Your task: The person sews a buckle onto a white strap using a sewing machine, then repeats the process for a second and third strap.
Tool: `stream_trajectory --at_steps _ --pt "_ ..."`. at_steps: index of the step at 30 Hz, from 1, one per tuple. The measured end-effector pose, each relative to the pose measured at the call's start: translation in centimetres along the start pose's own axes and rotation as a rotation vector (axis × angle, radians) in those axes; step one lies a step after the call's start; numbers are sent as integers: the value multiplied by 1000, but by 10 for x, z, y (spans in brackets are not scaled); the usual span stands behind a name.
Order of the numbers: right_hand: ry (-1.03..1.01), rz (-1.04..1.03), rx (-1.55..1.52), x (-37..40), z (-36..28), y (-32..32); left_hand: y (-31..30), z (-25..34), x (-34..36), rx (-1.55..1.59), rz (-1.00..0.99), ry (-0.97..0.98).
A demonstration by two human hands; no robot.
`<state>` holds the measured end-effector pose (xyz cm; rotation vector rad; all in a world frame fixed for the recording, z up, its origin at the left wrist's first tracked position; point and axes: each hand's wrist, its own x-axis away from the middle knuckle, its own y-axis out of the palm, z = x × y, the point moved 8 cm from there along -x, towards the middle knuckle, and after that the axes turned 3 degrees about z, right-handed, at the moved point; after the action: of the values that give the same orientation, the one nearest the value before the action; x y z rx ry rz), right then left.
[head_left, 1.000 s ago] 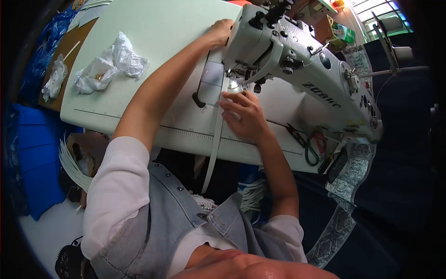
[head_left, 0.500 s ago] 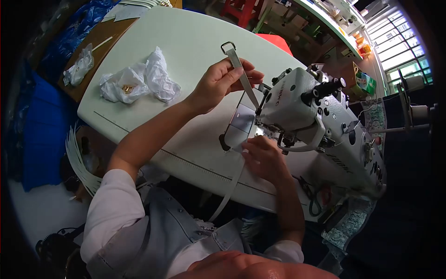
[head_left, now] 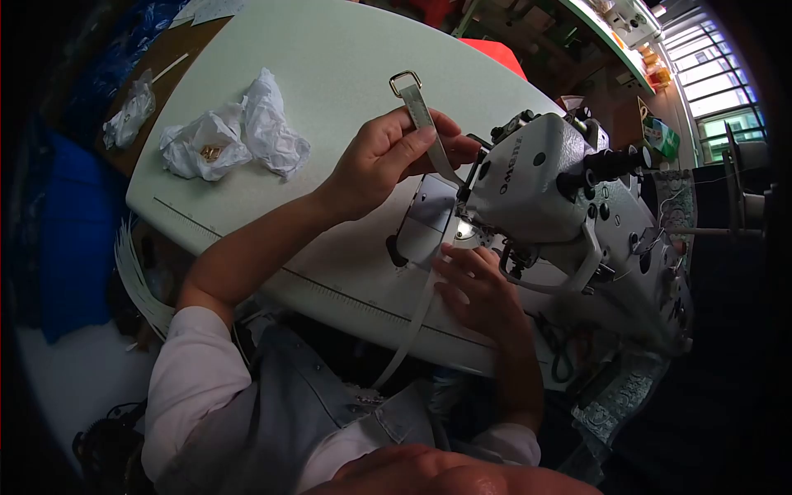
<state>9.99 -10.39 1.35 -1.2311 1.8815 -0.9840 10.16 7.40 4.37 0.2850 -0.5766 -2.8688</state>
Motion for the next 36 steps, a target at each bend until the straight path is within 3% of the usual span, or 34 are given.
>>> stream_trajectory --at_steps 10,15,19,23,24,25,27,28,29,32,36 --pt "-6 -21 132 4 -6 0 -1 -4 2 -36 12 -44" --pt "8 -37 168 5 -6 1 -6 -6 7 -127 126 -4" --pt "31 -57 111 3 -5 1 -9 -21 12 -72 189 -81" --pt "-5 -22 148 12 -15 0 -46 -40 -10 145 309 -62" --pt "-40 -79 143 14 -23 2 -53 -40 -16 36 358 -57" --pt "-78 -136 134 17 -29 5 -60 -46 -17 42 348 -70" --pt "-61 -149 127 22 -32 6 -55 -42 -19 -939 147 65" --pt "-58 -161 120 23 -32 7 -36 -32 -14 -997 13 -35" --pt "-53 -159 114 23 -33 6 -29 -32 -8 -999 8 -40" --pt "-15 -181 136 22 -30 5 14 -38 8 -983 -305 83" --pt "46 -125 120 18 -15 4 24 -49 13 -1099 -344 131"
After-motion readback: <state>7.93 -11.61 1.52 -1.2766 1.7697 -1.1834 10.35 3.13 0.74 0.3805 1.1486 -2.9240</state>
